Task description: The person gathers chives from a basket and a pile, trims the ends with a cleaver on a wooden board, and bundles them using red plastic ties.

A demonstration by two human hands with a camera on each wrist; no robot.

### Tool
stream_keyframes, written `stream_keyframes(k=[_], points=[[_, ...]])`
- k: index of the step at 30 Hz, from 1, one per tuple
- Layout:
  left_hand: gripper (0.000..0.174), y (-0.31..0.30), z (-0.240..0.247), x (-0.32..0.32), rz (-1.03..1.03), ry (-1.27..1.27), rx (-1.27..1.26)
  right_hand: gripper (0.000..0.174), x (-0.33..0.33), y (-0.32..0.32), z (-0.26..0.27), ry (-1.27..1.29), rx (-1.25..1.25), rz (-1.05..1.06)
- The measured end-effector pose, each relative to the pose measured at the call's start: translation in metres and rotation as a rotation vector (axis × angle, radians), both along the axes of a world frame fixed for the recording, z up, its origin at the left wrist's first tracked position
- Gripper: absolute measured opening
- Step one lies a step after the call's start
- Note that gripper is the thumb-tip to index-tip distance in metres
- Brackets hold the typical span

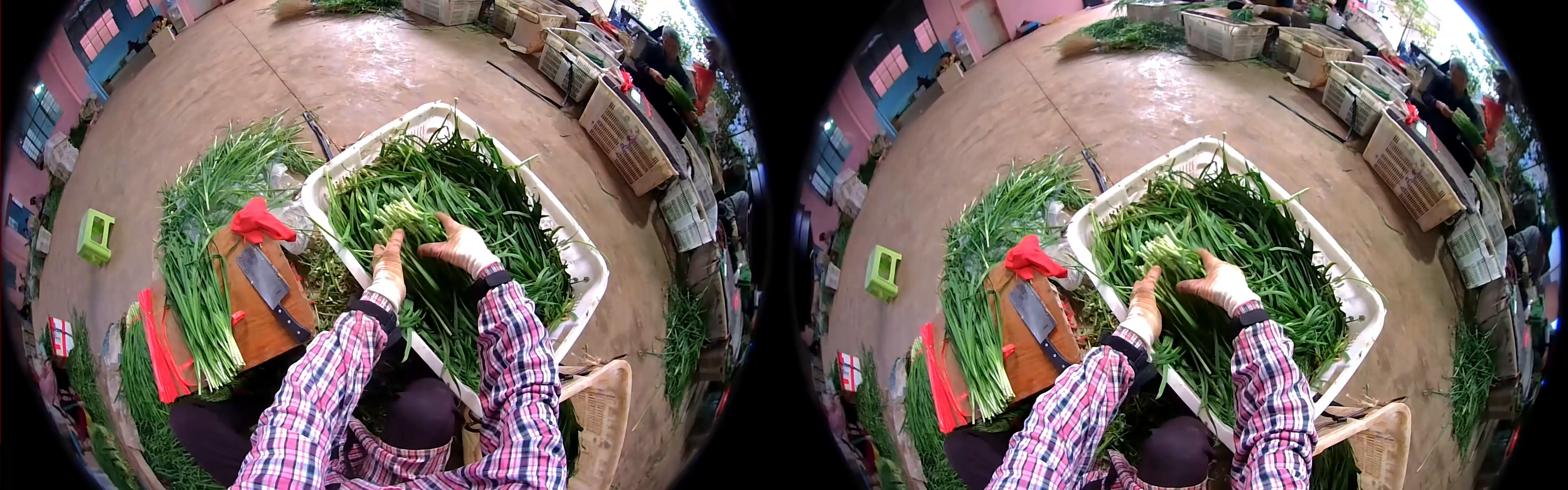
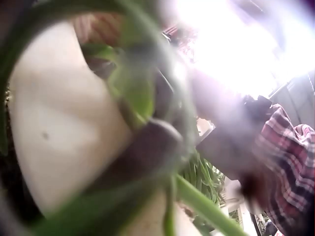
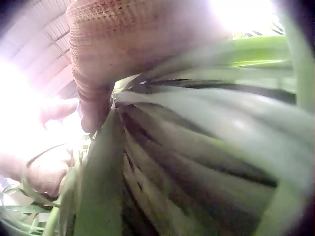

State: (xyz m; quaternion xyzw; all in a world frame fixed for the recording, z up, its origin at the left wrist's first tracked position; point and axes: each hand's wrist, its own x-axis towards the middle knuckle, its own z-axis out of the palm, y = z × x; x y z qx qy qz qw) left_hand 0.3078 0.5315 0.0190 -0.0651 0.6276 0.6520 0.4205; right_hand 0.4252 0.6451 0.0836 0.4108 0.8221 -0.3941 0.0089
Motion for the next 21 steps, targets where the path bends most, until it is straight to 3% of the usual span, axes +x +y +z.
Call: stream_keyframes(k=[2,6,8,9,10,12,13,14,19,21], points=[[0.089,0.001,-0.017,-0.004,-0.024,-0.031,0.059,0.094,0.001,-0.009,0.002,0.016,-0.017,0.025],[0.095,-0.007,-0.015,-0.006,-0.162,-0.052,0.086,0.072,0.006,-0.031,-0.024,0.071,0.584,0.206],[0.084,-0.016,-0.007,-0.008,-0.222,-0.162,0.268,0.069,0.012,-0.046,-0.026,0.125,0.618,0.242],[0.062,-0.021,0.010,-0.004,-0.165,-0.244,0.264,0.068,0.014,-0.055,-0.023,0.144,0.543,0.241],[0.055,-0.024,0.010,-0.004,-0.157,-0.253,0.284,0.066,0.015,-0.065,-0.019,0.164,0.467,0.240],[0.052,-0.034,0.012,-0.004,-0.139,-0.258,0.302,0.070,0.022,-0.090,-0.017,0.236,0.547,0.219],[0.046,-0.041,0.040,0.004,-0.051,-0.235,0.314,0.074,0.026,-0.101,-0.003,0.210,0.544,0.247],[0.038,-0.040,0.027,0.002,0.017,-0.224,0.347,0.078,0.031,-0.113,0.015,0.183,0.540,0.274],[0.033,-0.082,0.065,0.025,-0.080,-0.064,0.528,0.077,0.062,-0.142,0.056,0.164,0.543,0.402],[0.036,-0.098,0.075,0.031,-0.096,-0.081,0.558,0.065,0.078,-0.140,0.088,0.189,0.511,0.447]])
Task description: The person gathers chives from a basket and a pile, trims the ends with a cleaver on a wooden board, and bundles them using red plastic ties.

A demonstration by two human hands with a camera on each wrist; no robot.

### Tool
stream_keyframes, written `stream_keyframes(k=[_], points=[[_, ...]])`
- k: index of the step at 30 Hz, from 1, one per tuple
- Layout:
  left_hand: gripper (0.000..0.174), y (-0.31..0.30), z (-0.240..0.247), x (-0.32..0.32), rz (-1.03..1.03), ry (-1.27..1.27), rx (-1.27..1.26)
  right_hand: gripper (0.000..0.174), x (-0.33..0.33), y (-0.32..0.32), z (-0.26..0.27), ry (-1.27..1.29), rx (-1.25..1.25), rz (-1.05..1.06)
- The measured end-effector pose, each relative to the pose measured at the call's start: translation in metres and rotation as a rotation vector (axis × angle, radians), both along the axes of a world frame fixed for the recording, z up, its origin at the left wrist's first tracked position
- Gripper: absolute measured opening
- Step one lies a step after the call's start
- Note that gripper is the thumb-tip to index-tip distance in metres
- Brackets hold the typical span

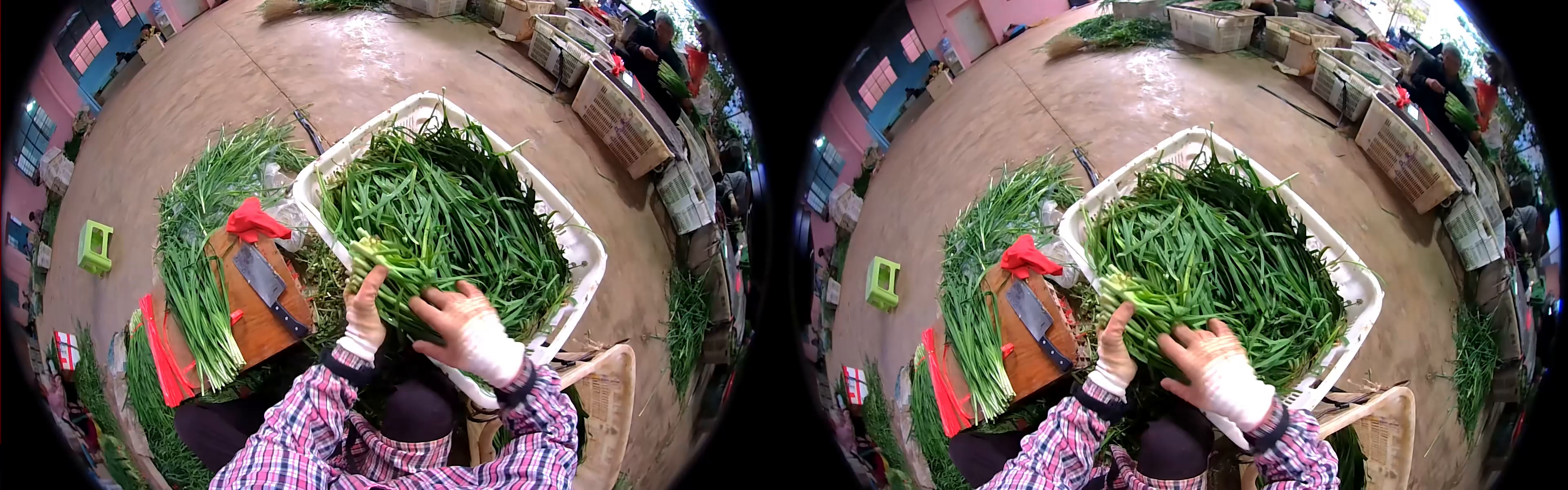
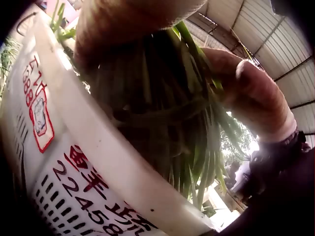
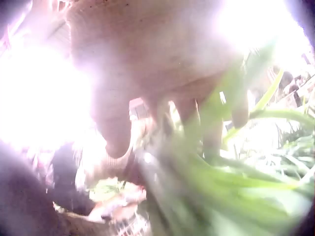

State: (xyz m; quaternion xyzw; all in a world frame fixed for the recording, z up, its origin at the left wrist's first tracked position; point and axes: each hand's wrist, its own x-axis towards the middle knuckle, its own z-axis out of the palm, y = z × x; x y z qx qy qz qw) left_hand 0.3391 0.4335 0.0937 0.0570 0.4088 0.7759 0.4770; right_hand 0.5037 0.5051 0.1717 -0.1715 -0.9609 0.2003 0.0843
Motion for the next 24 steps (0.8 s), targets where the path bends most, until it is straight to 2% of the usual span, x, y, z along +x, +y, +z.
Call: stream_keyframes(k=[1,2,3,4,5,6,7,9,10,11,14,15,17,19,21,22,24], points=[[0.040,-0.008,0.008,0.004,-0.014,-0.028,-0.047,0.062,0.009,0.002,0.013,0.012,-0.052,0.017],[0.038,-0.013,0.005,0.006,-0.018,-0.107,-0.010,0.059,0.015,0.003,0.028,0.090,-0.126,-0.056],[0.035,-0.017,0.002,0.009,-0.022,-0.187,0.027,0.072,0.018,0.005,0.036,0.182,-0.160,-0.120],[0.036,-0.022,0.002,0.013,-0.017,-0.164,0.031,0.080,0.014,0.008,0.036,0.298,-0.117,-0.146],[0.036,-0.025,0.000,0.017,-0.019,-0.105,0.055,0.087,0.009,0.012,0.034,0.415,-0.071,-0.175],[0.037,-0.028,0.008,0.022,0.000,-0.008,0.066,0.100,0.002,0.019,0.025,0.425,-0.124,-0.132],[0.039,-0.032,0.020,0.027,0.020,0.090,0.076,0.101,-0.004,0.021,0.010,0.416,-0.181,-0.088],[0.056,-0.040,0.028,0.030,0.037,0.056,0.099,0.098,-0.016,0.018,-0.010,0.286,-0.420,-0.006],[0.061,-0.047,0.024,0.027,0.044,0.101,0.068,0.093,-0.020,0.012,-0.016,0.110,-0.659,-0.026],[0.066,-0.054,0.020,0.023,0.053,0.146,0.036,0.089,-0.025,0.002,-0.027,0.232,-0.878,-0.011],[0.081,-0.078,0.012,0.019,0.008,0.322,-0.063,0.084,-0.027,-0.012,-0.045,0.198,-0.823,-0.013],[0.085,-0.088,0.009,0.018,-0.033,0.353,-0.095,0.084,-0.027,-0.013,-0.046,0.182,-0.730,0.011],[0.096,-0.108,0.005,0.006,-0.248,0.355,-0.191,0.084,-0.028,-0.018,-0.046,0.151,-0.544,0.054],[0.095,-0.106,0.012,0.013,-0.195,0.390,-0.060,0.074,-0.033,-0.020,-0.045,0.190,-0.519,0.127],[0.092,-0.101,0.023,0.018,-0.142,0.399,-0.052,0.069,-0.034,-0.020,-0.037,0.128,-0.536,0.170],[0.091,-0.097,0.027,0.018,-0.111,0.386,-0.056,0.065,-0.034,-0.022,-0.043,0.178,-0.492,0.157],[0.086,-0.083,0.028,0.021,-0.049,0.377,-0.056,0.068,-0.035,-0.023,-0.045,0.123,-0.446,0.131]])
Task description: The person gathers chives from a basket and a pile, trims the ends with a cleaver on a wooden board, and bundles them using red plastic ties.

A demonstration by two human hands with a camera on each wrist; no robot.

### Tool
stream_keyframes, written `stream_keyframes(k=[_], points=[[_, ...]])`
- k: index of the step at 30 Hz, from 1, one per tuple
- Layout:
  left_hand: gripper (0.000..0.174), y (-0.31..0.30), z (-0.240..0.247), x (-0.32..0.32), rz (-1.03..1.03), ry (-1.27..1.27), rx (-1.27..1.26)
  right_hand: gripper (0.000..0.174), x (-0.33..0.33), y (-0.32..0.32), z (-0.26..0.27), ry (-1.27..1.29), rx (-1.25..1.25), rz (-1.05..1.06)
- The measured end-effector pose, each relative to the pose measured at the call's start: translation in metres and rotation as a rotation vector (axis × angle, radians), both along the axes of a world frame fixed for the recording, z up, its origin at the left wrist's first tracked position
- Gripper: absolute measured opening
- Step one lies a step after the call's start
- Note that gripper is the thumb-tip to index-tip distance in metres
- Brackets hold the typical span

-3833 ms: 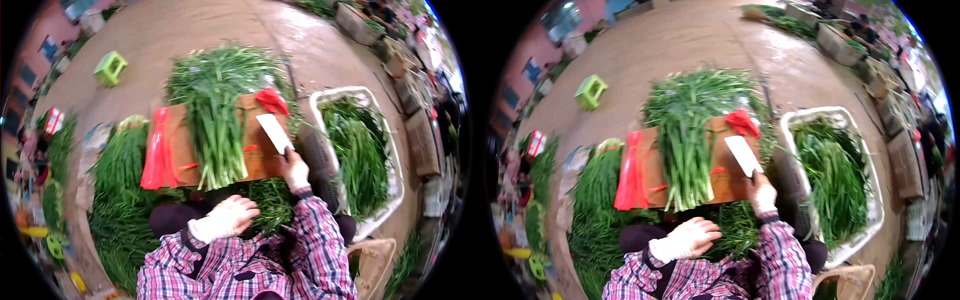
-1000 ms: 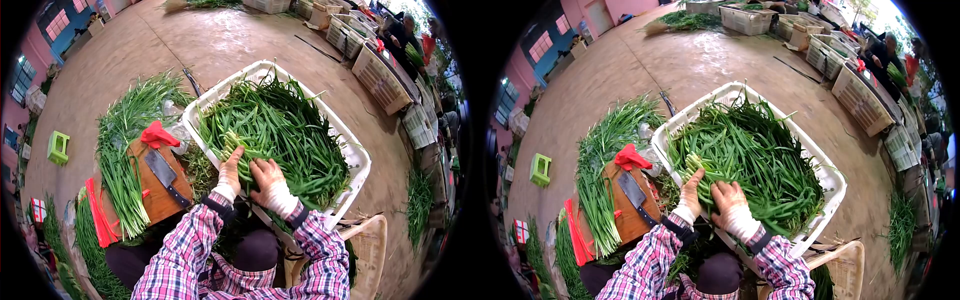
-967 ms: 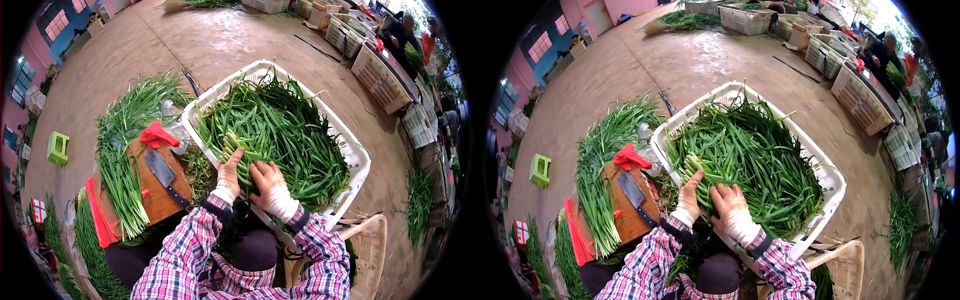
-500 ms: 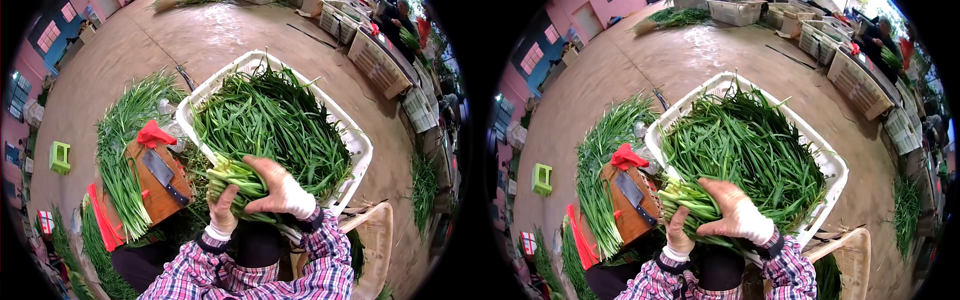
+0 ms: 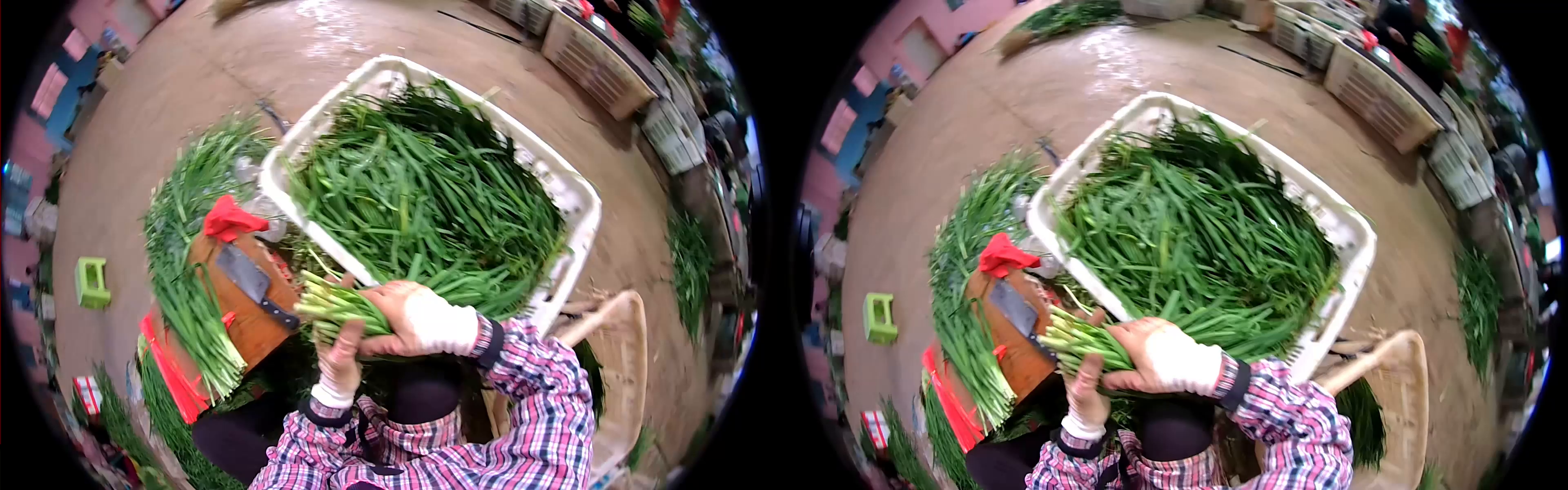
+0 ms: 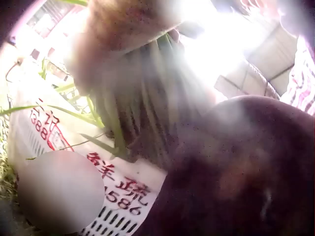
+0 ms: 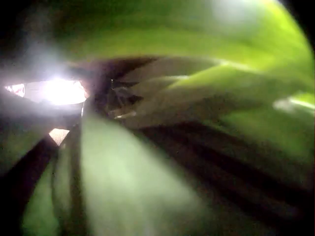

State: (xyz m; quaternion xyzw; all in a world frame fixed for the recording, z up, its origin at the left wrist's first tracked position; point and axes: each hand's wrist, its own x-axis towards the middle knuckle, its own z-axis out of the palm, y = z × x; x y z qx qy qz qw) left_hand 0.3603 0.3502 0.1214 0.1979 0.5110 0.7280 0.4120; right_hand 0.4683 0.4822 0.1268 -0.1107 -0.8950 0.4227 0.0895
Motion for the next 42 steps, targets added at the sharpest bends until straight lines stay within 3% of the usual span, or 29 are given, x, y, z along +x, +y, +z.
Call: stream_keyframes(k=[3,5,6,9,11,13,15,17,18,21,25,27,29,31,32,33,35,36,38,39,41,42], points=[[0.056,0.018,0.005,0.005,0.087,-0.139,-0.028,0.075,0.002,0.003,0.009,-0.110,0.031,-0.045],[0.046,0.027,0.008,0.007,0.109,-0.163,-0.093,0.080,0.002,0.002,0.017,-0.181,0.089,-0.112],[0.047,0.029,0.007,0.006,0.095,-0.235,-0.074,0.085,0.002,0.002,0.019,-0.169,0.124,-0.139],[0.042,0.034,0.003,-0.006,0.150,-0.317,0.025,0.081,0.005,0.011,0.036,-0.170,0.061,-0.131],[0.043,0.033,0.012,-0.023,0.136,-0.391,0.116,0.072,0.021,0.020,0.043,-0.015,-0.284,-0.181],[0.047,0.024,0.014,-0.050,0.057,-0.311,0.163,0.070,0.037,0.030,0.032,0.029,-0.389,-0.240],[0.051,0.022,0.024,-0.067,0.292,-0.260,0.142,0.066,0.060,0.041,0.017,-0.141,-0.271,-0.263],[0.043,0.006,0.025,-0.093,0.354,-0.161,0.133,0.055,0.085,0.050,0.007,-0.376,-0.262,-0.326],[0.043,-0.001,0.030,-0.102,0.300,-0.288,0.162,0.049,0.102,0.052,0.000,-0.456,-0.092,-0.329],[0.042,-0.032,0.018,-0.147,0.291,-0.229,0.213,0.033,0.157,0.056,-0.016,-0.647,0.240,-0.383],[0.040,-0.057,0.028,-0.173,0.180,-0.266,0.418,0.028,0.201,0.050,0.012,-0.612,0.077,-0.642],[0.040,-0.072,0.041,-0.173,0.113,-0.312,0.490,0.027,0.199,0.042,0.030,-0.409,0.216,-0.689],[0.041,-0.088,0.042,-0.183,0.159,-0.340,0.508,0.026,0.185,0.031,0.043,-0.116,-0.039,-0.758],[0.041,-0.100,0.042,-0.193,0.193,-0.266,0.503,0.026,0.150,0.004,0.070,0.208,-0.207,-0.692],[0.041,-0.106,0.044,-0.194,0.174,-0.257,0.508,0.026,0.131,-0.021,0.101,0.236,-0.260,-0.651],[0.044,-0.110,0.048,-0.189,0.305,-0.244,0.441,0.025,0.116,-0.043,0.120,0.227,-0.420,-0.631],[0.049,-0.121,0.050,-0.195,0.452,-0.237,0.368,0.025,0.089,-0.088,0.140,0.341,-0.284,-0.340],[0.051,-0.123,0.062,-0.186,0.461,-0.188,0.373,0.028,0.078,-0.112,0.155,0.252,-0.139,-0.177],[0.050,-0.126,0.086,-0.167,0.498,-0.156,0.405,0.044,0.051,-0.158,0.149,0.000,-0.566,0.052],[0.049,-0.128,0.098,-0.160,0.542,-0.141,0.400,0.061,0.032,-0.183,0.131,-0.026,-0.657,0.102],[0.046,-0.130,0.100,-0.164,0.524,-0.148,0.500,0.085,-0.009,-0.227,0.073,0.091,-0.920,0.221],[0.046,-0.132,0.106,-0.159,0.531,-0.123,0.514,0.095,-0.020,-0.244,0.081,0.218,-1.075,0.244]])
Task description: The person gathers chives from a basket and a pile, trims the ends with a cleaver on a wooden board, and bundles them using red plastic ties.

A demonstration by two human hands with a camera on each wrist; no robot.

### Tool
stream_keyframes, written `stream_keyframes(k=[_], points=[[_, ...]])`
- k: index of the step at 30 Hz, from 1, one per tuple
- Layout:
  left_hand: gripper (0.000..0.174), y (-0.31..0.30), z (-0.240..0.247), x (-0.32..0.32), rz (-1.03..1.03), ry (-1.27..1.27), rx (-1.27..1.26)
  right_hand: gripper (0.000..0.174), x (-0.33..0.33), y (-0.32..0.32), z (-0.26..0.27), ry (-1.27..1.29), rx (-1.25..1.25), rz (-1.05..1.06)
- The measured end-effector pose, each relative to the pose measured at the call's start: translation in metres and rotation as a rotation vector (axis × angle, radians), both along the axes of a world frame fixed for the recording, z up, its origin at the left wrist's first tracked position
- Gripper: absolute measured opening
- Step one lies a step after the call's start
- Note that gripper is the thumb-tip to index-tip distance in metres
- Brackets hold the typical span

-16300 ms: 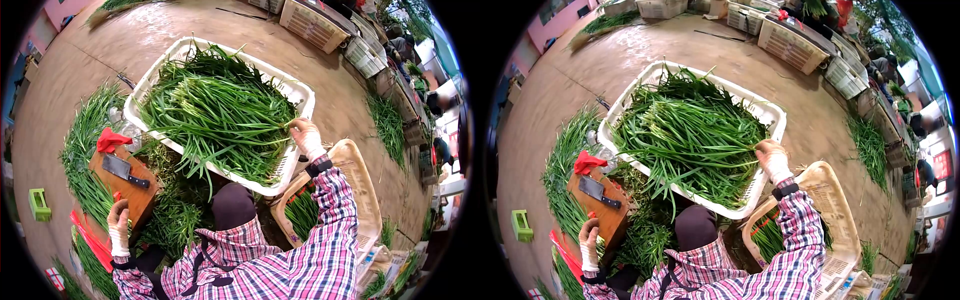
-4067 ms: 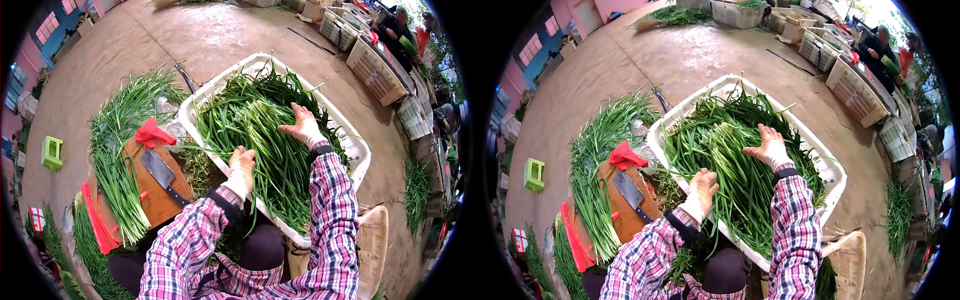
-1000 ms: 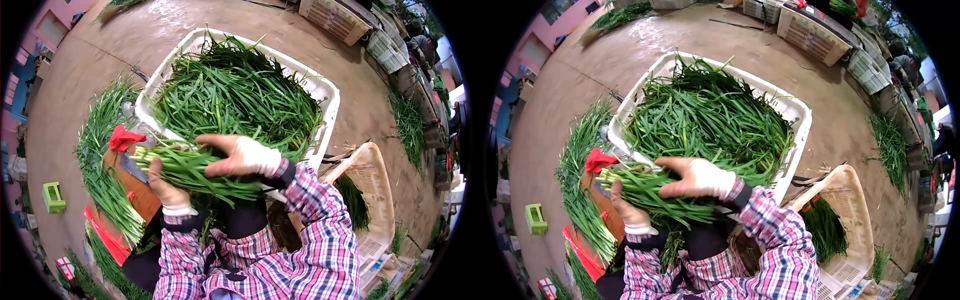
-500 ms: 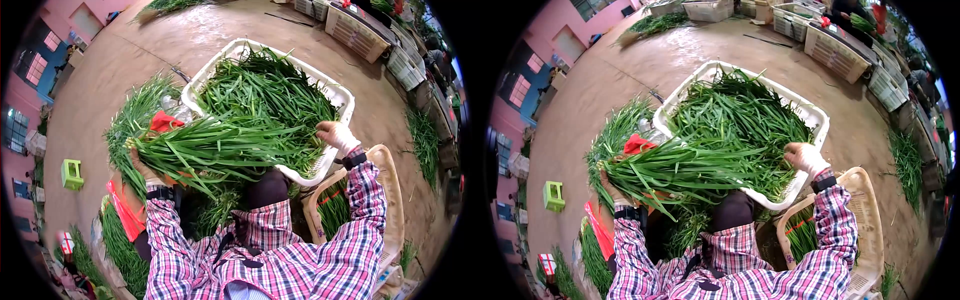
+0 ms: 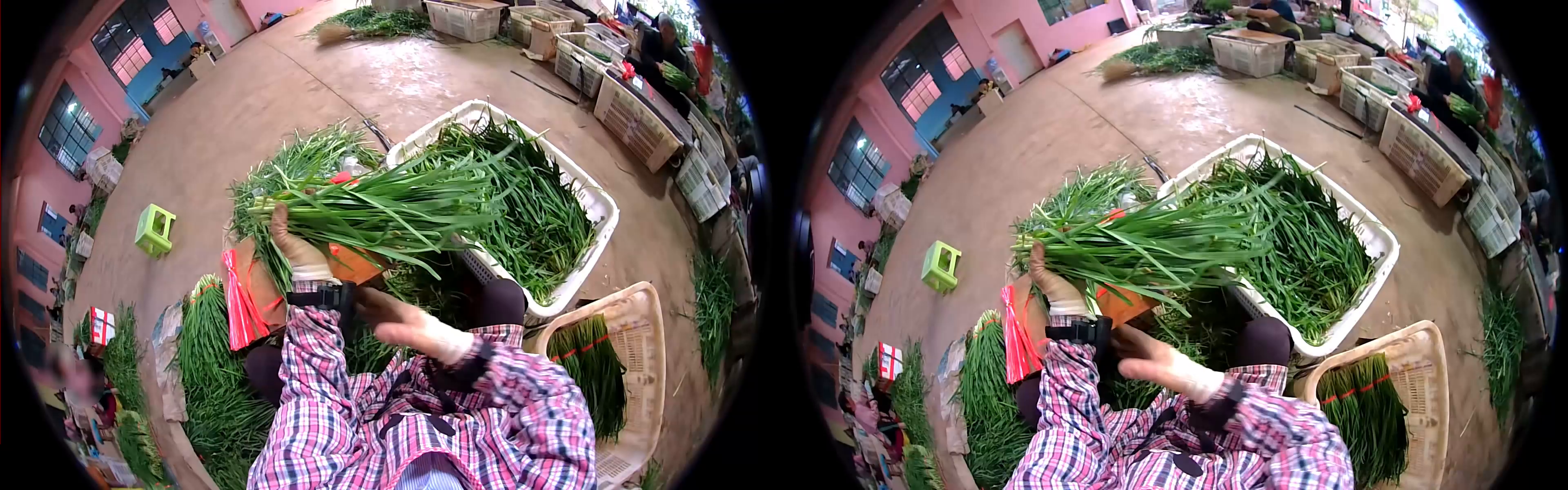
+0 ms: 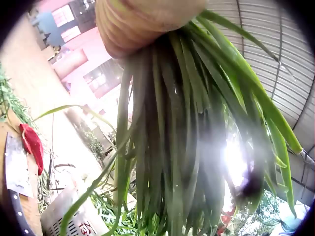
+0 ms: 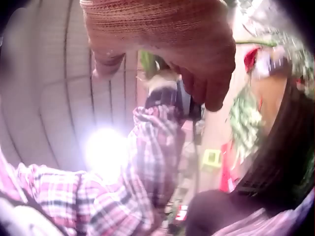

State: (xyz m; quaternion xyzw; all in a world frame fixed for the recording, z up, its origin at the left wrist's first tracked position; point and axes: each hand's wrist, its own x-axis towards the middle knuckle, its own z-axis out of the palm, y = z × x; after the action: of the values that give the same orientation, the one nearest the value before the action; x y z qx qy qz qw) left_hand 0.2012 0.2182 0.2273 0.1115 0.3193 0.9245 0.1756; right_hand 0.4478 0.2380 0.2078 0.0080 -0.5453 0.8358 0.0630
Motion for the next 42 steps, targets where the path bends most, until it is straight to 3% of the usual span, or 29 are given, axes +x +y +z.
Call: stream_keyframes(k=[1,5,7,12,15,16,20,21,23,24,25,26,27,28,29,32,34,35,37,39,40,42], points=[[0.046,-0.004,0.006,0.006,0.013,0.022,0.005,0.100,-0.021,-0.015,-0.018,0.008,-0.191,-0.030],[0.056,-0.047,0.029,0.042,-0.059,0.132,-0.037,0.093,-0.072,-0.027,-0.026,0.181,-1.017,-0.203],[0.059,-0.072,0.012,0.040,0.020,0.166,-0.139,0.087,-0.082,-0.032,-0.017,0.227,-1.076,-0.331],[0.055,-0.125,-0.017,0.068,-0.028,0.212,-0.076,0.067,-0.113,-0.019,-0.075,0.428,-1.330,-0.297],[0.055,-0.161,-0.051,0.090,-0.090,0.033,-0.076,0.054,-0.106,-0.022,-0.071,0.372,-1.115,-0.340],[0.055,-0.167,-0.061,0.092,-0.100,-0.009,-0.077,0.051,-0.104,-0.022,-0.073,0.359,-1.185,-0.303],[0.061,-0.200,-0.109,0.086,-0.235,-0.208,-0.051,0.042,-0.101,-0.016,-0.102,0.231,-1.085,-0.444],[0.049,-0.211,-0.115,0.079,-0.299,-0.243,-0.028,0.042,-0.099,-0.009,-0.108,0.179,-1.064,-0.492],[0.041,-0.237,-0.134,0.043,-0.358,-0.307,-0.078,0.042,-0.086,0.003,-0.103,0.089,-0.965,-0.579],[0.041,-0.257,-0.144,0.031,-0.232,-0.171,-0.201,0.043,-0.078,0.013,-0.098,0.063,-0.906,-0.584],[0.045,-0.259,-0.136,0.022,-0.208,-0.004,-0.160,0.044,-0.071,0.022,-0.094,0.027,-0.848,-0.579],[0.047,-0.251,-0.110,0.023,-0.073,0.078,-0.353,0.043,-0.065,0.030,-0.088,0.034,-0.788,-0.573],[0.051,-0.246,-0.093,0.016,-0.190,0.453,-0.535,0.043,-0.062,0.036,-0.081,0.036,-0.730,-0.557],[0.060,-0.221,-0.056,0.024,-0.210,0.405,-0.557,0.042,-0.063,0.043,-0.078,0.012,-0.690,-0.577],[0.070,-0.197,-0.030,0.023,-0.360,0.440,-0.519,0.042,-0.068,0.048,-0.074,-0.009,-0.648,-0.593],[0.085,-0.142,0.010,0.013,-0.622,0.779,-0.724,0.042,-0.080,0.045,-0.021,0.017,-0.475,-0.542],[0.089,-0.104,0.024,0.001,-0.675,0.947,-0.755,0.044,-0.095,0.044,0.011,0.066,-0.286,-0.518],[0.089,-0.087,0.027,-0.010,-0.599,1.083,-0.788,0.045,-0.103,0.043,0.031,0.093,-0.204,-0.492],[0.075,-0.053,0.038,-0.021,-0.567,1.094,-0.780,0.048,-0.122,0.050,0.047,0.132,-0.036,-0.469],[0.054,-0.039,0.056,-0.027,-0.572,1.206,-0.639,0.047,-0.140,0.063,0.047,0.047,0.148,-0.456],[0.039,-0.031,0.056,-0.033,-0.549,1.100,-0.594,0.045,-0.144,0.057,0.074,0.024,0.270,-0.435],[0.040,-0.026,0.058,-0.047,-0.557,1.031,-0.529,0.042,-0.166,0.068,0.067,0.087,0.223,-0.443]])
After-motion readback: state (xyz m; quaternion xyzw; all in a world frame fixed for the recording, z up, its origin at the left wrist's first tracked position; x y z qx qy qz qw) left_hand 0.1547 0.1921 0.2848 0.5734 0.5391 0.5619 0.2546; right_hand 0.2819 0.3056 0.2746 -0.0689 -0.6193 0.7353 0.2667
